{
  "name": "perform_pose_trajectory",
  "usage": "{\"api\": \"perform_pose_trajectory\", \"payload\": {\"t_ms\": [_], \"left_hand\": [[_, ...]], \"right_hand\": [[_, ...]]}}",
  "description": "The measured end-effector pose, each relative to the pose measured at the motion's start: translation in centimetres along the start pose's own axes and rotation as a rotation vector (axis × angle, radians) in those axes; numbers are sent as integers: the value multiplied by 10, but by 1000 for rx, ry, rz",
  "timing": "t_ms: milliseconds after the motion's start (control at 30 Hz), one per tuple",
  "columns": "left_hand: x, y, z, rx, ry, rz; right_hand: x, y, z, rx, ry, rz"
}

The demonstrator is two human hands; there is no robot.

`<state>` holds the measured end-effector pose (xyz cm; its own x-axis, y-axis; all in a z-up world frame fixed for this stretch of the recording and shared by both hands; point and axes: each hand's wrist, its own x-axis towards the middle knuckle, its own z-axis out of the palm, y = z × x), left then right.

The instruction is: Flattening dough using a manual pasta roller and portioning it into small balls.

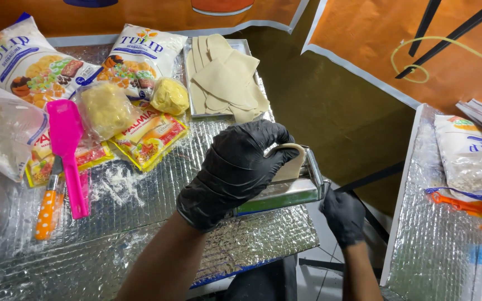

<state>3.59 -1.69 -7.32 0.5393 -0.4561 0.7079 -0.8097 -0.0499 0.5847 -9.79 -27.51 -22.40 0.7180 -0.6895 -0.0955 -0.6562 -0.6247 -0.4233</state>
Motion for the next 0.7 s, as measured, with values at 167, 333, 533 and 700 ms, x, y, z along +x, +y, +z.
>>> {"api": "perform_pose_trajectory", "payload": {"t_ms": [167,333,533,700], "left_hand": [[-2,-7,-4,39,9,22],[-3,-16,-1,91,-44,17],[-2,-16,-4,85,-124,-35],[-3,-20,-2,91,-184,-71]], "right_hand": [[-44,42,-77,202,319,-530],[39,5,-117,620,582,-1080],[161,-71,-61,233,609,-744],[205,18,80,-131,195,-232]]}}
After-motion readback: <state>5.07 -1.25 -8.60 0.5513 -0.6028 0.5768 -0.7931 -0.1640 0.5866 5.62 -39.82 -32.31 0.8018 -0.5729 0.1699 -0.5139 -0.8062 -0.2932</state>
